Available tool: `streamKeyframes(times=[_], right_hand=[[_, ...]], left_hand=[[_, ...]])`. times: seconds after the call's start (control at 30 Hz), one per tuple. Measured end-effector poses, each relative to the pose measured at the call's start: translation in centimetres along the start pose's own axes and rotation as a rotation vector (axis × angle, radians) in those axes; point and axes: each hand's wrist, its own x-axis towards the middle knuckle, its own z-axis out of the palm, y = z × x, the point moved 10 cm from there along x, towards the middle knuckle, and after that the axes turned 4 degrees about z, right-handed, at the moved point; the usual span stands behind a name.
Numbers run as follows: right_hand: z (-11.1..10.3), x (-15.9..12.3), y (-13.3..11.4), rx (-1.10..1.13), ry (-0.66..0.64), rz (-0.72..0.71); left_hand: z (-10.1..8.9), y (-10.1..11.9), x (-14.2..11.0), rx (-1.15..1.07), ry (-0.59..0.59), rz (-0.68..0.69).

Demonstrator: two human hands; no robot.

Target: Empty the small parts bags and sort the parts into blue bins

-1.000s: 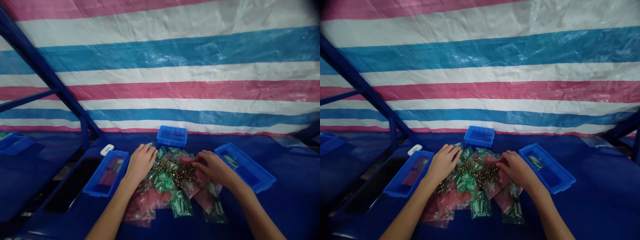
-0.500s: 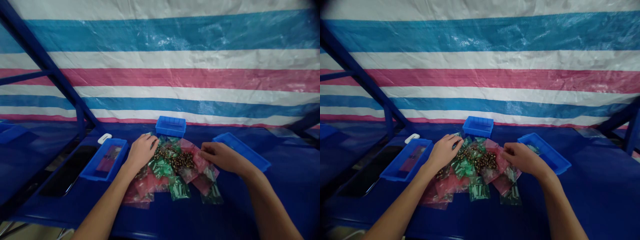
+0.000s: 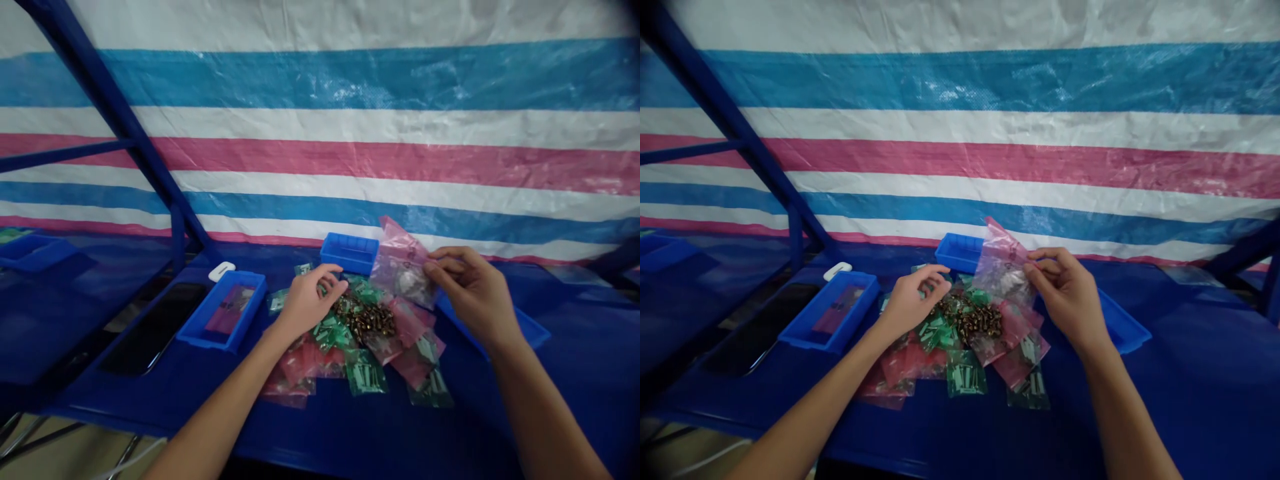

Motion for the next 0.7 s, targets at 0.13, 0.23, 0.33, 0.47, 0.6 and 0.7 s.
streamKeyframes(times=[0.13, 0.23, 0.33, 0.47, 0.6, 0.7], right_hand=[[5.6, -1.6, -0.2, 0.091, -0.205, 0.054], [7.5, -2.4, -0.1, 0.022, -0.246, 0.040], [7.7, -2.5, -0.3, -0.188, -0.237, -0.046], [7.3, -2.1, -0.8, -0.344, -0.191, -0.200], [7.8, -2.0, 0.7, -0.119, -0.277, -0.077], [8.5, -2.4, 2.3, 0.066, -0.334, 0.109]], left_hand=[[1.0, 0.6, -0.4, -0.399, 0.017, -0.062], [1.8, 0.4, -0.7, -0.466, -0.029, -0.101], [2.1, -0.3, -0.7, -0.462, -0.070, -0.133], [2.1, -1.1, -0.5, -0.453, -0.102, -0.151], [1.8, -1.1, -0.3, -0.475, -0.093, -0.122], [1.1, -1.3, -0.2, -0.460, -0.047, -0.122]])
